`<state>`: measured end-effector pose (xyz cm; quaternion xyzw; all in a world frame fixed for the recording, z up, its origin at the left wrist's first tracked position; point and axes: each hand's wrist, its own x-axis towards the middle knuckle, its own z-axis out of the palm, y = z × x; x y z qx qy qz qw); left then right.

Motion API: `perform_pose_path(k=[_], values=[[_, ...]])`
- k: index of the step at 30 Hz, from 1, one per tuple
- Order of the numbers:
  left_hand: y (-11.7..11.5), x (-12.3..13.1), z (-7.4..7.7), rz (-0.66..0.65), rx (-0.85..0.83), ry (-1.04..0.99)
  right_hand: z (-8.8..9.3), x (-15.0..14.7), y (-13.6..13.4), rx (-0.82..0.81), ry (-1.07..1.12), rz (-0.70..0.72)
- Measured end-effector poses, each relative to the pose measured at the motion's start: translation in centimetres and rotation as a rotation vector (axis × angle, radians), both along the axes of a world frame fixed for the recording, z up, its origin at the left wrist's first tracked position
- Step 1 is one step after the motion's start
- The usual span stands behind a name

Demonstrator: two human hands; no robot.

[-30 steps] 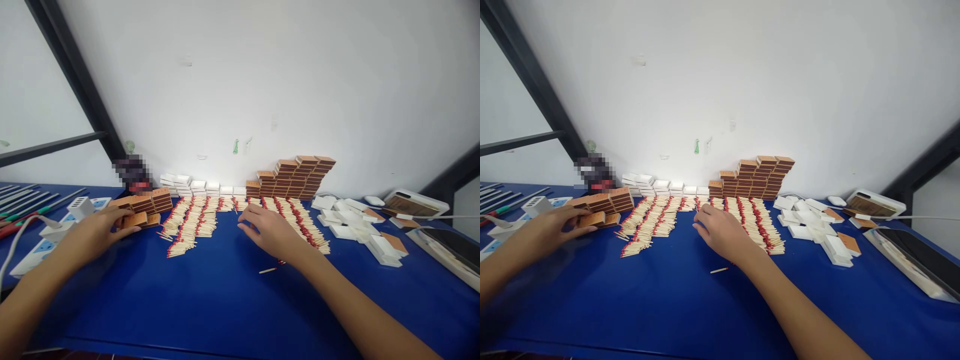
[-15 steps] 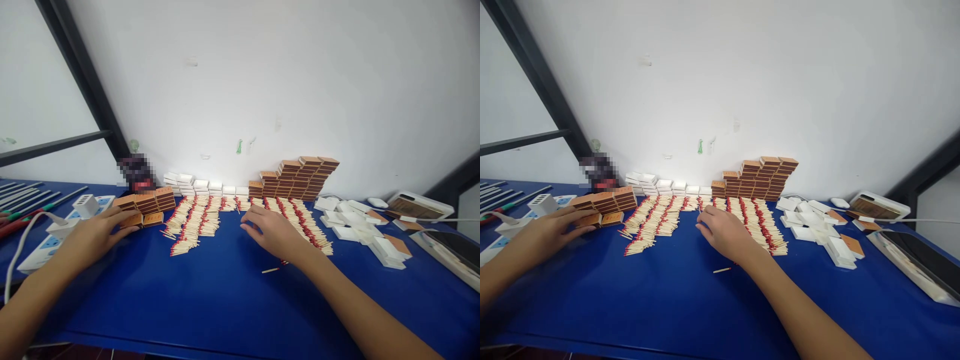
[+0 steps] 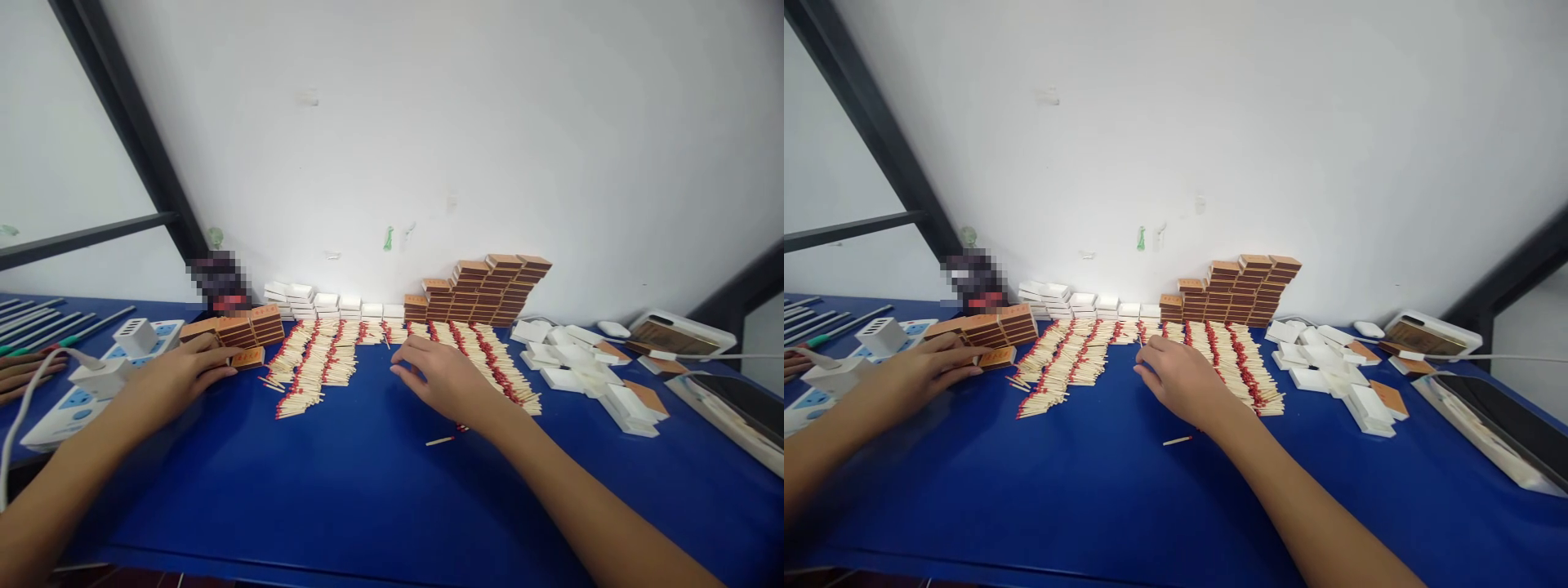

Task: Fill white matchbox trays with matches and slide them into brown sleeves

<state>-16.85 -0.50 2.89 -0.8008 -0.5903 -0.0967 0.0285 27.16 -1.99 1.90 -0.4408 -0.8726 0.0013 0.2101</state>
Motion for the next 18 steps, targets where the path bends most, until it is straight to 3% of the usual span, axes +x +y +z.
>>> perform_pose_path(k=[8, 18], values=[[1.9, 2.2, 0.1, -0.132, -0.066, 0.065, -0.1, -0.1, 0.0, -0.005, 0.005, -0.004], [2.1, 2.4, -0.6, -0.111, 0.002, 0.081, 0.2, 0.0, 0.0, -0.007, 0.010, 0.002]])
